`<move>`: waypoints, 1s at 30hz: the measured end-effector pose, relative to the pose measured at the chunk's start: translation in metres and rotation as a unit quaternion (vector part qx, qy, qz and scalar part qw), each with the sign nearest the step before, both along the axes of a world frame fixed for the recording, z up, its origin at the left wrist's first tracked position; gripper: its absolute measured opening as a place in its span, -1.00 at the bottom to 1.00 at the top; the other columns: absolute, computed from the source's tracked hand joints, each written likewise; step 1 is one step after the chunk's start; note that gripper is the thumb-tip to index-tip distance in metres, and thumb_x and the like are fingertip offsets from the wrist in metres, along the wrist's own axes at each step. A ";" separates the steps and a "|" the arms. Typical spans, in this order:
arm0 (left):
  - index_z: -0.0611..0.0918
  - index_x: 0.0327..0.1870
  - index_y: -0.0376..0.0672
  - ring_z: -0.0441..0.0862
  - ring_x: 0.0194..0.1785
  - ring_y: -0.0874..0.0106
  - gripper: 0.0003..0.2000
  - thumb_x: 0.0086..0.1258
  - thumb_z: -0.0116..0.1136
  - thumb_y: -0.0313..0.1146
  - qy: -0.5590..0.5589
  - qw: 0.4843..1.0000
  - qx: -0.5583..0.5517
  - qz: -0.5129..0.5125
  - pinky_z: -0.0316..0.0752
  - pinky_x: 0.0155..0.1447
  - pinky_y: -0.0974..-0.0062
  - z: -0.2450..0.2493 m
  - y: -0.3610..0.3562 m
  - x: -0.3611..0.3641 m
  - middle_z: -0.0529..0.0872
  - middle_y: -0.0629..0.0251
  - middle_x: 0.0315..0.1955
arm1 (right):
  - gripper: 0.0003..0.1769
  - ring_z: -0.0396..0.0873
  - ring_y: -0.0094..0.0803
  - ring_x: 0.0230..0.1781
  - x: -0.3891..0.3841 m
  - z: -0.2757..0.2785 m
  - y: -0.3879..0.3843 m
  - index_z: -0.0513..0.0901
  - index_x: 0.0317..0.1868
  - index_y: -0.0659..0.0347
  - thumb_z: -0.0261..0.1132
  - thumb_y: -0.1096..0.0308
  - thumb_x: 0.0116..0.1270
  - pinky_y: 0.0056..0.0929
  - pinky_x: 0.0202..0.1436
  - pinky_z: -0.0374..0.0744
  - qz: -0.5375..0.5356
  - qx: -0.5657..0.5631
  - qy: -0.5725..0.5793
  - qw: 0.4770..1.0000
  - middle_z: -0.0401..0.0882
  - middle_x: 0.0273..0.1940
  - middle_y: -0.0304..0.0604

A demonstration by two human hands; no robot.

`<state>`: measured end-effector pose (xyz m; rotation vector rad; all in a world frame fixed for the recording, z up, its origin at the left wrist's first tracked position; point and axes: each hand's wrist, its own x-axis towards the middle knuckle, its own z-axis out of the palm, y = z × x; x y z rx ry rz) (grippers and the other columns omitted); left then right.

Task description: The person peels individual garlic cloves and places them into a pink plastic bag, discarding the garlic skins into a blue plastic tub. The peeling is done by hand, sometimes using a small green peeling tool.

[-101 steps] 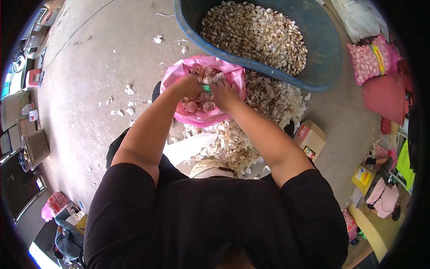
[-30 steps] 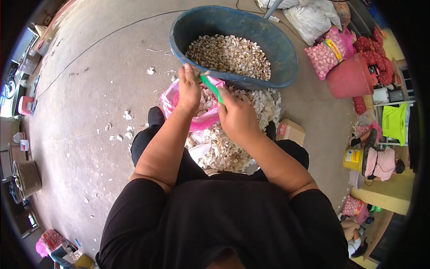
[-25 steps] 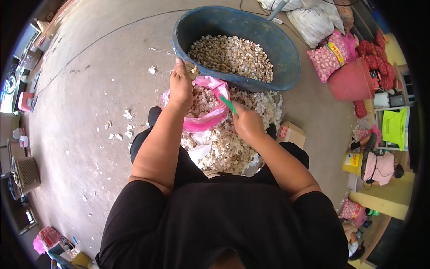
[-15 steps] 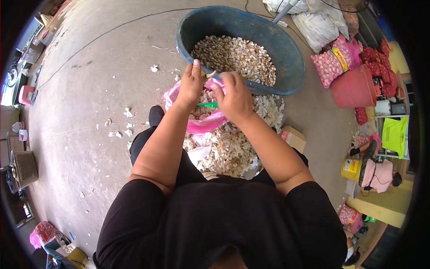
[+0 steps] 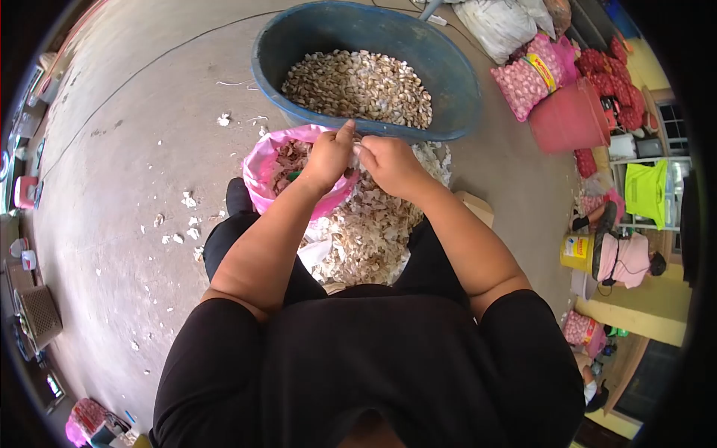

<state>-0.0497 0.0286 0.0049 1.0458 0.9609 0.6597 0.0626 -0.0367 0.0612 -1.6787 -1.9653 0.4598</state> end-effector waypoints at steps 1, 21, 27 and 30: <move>0.50 -0.39 -0.28 0.35 -0.61 0.62 -0.65 0.36 -0.13 -0.12 -0.023 0.998 -0.048 0.012 0.24 -0.56 0.65 0.001 -0.004 0.005 0.47 0.40 -0.65 | -0.77 0.37 -0.27 -0.68 0.006 -0.002 -0.003 0.42 -0.54 0.25 0.08 0.32 0.22 -0.38 -0.59 0.34 -0.028 -0.040 0.090 0.995 0.38 -0.68 -0.19; 0.46 -0.21 -0.38 0.46 -0.17 -0.09 -0.55 0.36 -0.26 -0.06 0.209 0.975 0.074 -0.011 0.36 -0.11 0.22 -0.053 -0.043 0.077 0.53 -0.25 -0.35 | -0.44 0.49 0.09 -0.44 0.046 -0.092 -0.022 0.49 -0.46 0.26 -0.11 -0.11 0.28 -0.12 -0.39 0.42 -0.282 -0.132 0.097 0.945 0.51 -0.54 0.10; 0.51 -0.28 -0.35 0.50 -0.24 -0.04 -0.64 0.35 -0.21 -0.17 0.111 0.991 0.067 0.033 0.37 -0.14 0.27 -0.056 -0.045 0.089 0.56 -0.16 -0.38 | -0.62 0.47 0.06 -0.49 0.048 -0.092 -0.018 0.47 -0.45 0.28 0.00 0.11 0.29 -0.21 -0.45 0.40 -0.325 -0.060 0.175 0.927 0.50 -0.56 0.09; 0.48 -0.17 -0.37 0.47 -0.37 0.48 -0.68 0.37 -0.21 -0.24 0.089 0.995 0.040 0.024 0.39 -0.23 0.55 -0.053 -0.042 0.088 0.56 0.19 -0.44 | -0.71 0.44 -0.11 -0.56 0.049 -0.096 -0.015 0.44 -0.47 0.31 0.02 0.25 0.29 -0.33 -0.47 0.37 -0.309 0.026 0.256 0.916 0.47 -0.57 0.02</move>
